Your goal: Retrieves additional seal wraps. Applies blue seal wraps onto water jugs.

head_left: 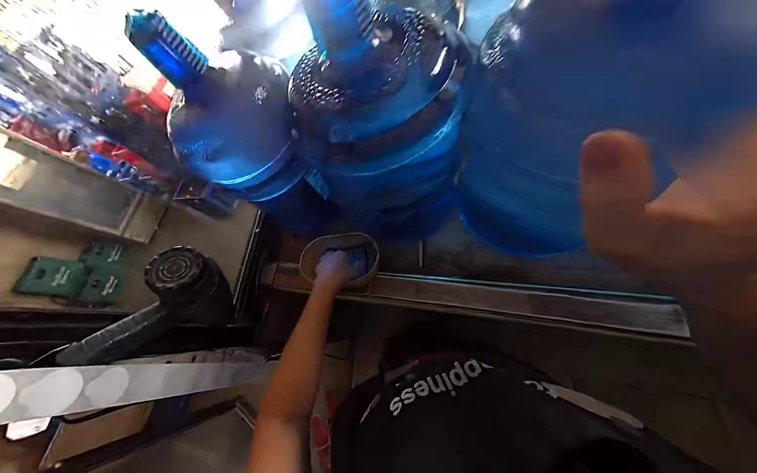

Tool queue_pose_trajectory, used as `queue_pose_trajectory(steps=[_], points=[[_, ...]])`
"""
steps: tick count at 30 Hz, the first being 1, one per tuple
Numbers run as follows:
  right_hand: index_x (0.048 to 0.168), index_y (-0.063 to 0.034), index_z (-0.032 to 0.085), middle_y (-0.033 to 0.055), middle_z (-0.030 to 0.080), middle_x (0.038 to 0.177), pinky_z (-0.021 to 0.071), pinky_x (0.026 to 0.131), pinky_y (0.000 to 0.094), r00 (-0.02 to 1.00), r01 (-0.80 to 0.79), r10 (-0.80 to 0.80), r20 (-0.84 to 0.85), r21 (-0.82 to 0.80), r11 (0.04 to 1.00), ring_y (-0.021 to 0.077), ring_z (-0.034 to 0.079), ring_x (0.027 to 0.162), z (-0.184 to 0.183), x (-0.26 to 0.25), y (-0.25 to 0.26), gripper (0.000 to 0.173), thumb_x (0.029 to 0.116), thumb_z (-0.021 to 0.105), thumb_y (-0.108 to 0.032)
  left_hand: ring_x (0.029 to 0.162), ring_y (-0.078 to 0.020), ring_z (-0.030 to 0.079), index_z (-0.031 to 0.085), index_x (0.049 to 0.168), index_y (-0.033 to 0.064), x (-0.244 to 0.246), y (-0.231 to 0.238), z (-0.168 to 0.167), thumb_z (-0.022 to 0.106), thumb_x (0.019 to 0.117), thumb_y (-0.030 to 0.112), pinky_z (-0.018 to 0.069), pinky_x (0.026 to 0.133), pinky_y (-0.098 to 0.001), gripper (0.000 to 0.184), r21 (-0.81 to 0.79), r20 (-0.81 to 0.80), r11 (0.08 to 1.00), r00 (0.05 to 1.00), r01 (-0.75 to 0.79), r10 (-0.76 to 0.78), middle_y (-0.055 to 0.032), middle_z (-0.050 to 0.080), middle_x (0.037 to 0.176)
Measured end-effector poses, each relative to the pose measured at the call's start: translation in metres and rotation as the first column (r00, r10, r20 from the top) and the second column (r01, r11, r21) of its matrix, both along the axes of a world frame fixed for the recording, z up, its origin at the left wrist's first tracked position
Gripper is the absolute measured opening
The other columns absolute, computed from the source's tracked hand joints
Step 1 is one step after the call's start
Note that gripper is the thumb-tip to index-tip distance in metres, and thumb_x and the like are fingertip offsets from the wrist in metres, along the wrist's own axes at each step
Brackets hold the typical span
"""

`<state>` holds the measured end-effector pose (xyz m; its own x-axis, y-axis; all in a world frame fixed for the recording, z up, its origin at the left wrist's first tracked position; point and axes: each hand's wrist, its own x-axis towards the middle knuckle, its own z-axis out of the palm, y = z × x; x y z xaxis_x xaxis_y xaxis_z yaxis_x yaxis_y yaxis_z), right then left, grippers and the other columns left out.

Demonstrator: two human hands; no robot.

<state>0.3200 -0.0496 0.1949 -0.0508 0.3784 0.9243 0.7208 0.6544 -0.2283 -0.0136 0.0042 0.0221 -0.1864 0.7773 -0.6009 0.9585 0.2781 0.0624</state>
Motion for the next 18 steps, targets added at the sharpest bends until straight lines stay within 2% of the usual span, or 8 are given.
queue_pose_trajectory(steps=[2, 5, 10, 13, 16, 18], points=[[0.151, -0.0037, 0.041, 0.0153, 0.049, 0.150, 0.0324, 0.120, 0.0407, 0.993, -0.111, 0.110, 0.047, 0.006, 0.994, 0.0203, 0.042, 0.143, -0.001, -0.020, -0.005, 0.060, 0.1031, 0.059, -0.035, 0.139, -0.0465, 0.045, 0.061, 0.131, -0.0067, 0.005, 0.000, -0.015, 0.063, 0.0975, 0.052, 0.0421, 0.107, -0.0641, 0.068, 0.003, 0.004, 1.000, 1.000, -0.022, 0.022, -0.0313, 0.048, 0.146], [0.147, -0.0013, 0.042, 0.0174, 0.048, 0.152, 0.0270, 0.124, 0.0432, 0.977, -0.192, 0.188, 0.101, 0.034, 0.981, 0.0246, 0.037, 0.149, -0.001, -0.039, -0.005, 0.054, 0.1034, 0.056, -0.030, 0.140, -0.0460, 0.044, 0.062, 0.131, -0.0062, 0.014, 0.002, -0.019, 0.065, 0.0981, 0.044, 0.0444, 0.106, -0.0620, 0.060, 0.027, 0.014, 0.999, 1.000, -0.026, 0.025, -0.0304, 0.046, 0.148], [0.143, -0.0026, 0.042, 0.0178, 0.050, 0.151, 0.0251, 0.126, 0.0458, 0.964, -0.244, 0.242, 0.113, 0.001, 0.970, 0.0276, 0.034, 0.151, -0.017, -0.056, -0.005, 0.050, 0.1022, 0.057, -0.027, 0.134, -0.0431, 0.051, 0.065, 0.126, -0.0044, 0.010, 0.002, -0.025, 0.061, 0.1016, 0.032, 0.0463, 0.105, -0.0602, 0.044, 0.105, 0.110, 0.994, 0.994, -0.014, 0.002, -0.0280, 0.052, 0.143], [0.137, -0.0022, 0.047, 0.0180, 0.053, 0.147, 0.0294, 0.124, 0.0443, 0.948, -0.298, 0.298, 0.112, -0.018, 0.954, 0.0288, 0.037, 0.150, -0.032, -0.062, -0.006, 0.041, 0.1031, 0.057, -0.024, 0.128, -0.0428, 0.056, 0.068, 0.122, -0.0038, -0.004, -0.001, -0.030, 0.058, 0.1046, 0.031, 0.0461, 0.105, -0.0590, 0.040, 0.183, 0.220, 0.983, 0.975, 0.000, -0.041, -0.0279, 0.058, 0.135], [0.128, 0.0036, 0.058, 0.0231, 0.061, 0.136, 0.0395, 0.118, 0.0441, 0.920, -0.376, 0.387, 0.061, -0.139, 0.916, 0.0335, 0.050, 0.140, -0.048, -0.067, -0.009, 0.034, 0.1008, 0.057, -0.017, 0.127, -0.0411, 0.057, 0.068, 0.119, -0.0070, -0.021, -0.001, -0.032, 0.048, 0.1087, 0.025, 0.0434, 0.109, -0.0564, 0.039, 0.240, 0.335, 0.970, 0.937, 0.019, -0.101, -0.0284, 0.062, 0.131], [0.123, 0.0043, 0.065, 0.0211, 0.067, 0.127, 0.0488, 0.110, 0.0395, 0.902, -0.415, 0.431, -0.006, -0.281, 0.865, 0.0294, 0.060, 0.129, -0.059, -0.068, -0.009, 0.032, 0.0980, 0.057, -0.014, 0.132, -0.0420, 0.053, 0.063, 0.127, -0.0089, -0.029, -0.001, -0.023, 0.040, 0.1116, 0.023, 0.0396, 0.112, -0.0560, 0.042, 0.220, 0.409, 0.975, 0.909, -0.014, -0.080, -0.0303, 0.057, 0.137]])
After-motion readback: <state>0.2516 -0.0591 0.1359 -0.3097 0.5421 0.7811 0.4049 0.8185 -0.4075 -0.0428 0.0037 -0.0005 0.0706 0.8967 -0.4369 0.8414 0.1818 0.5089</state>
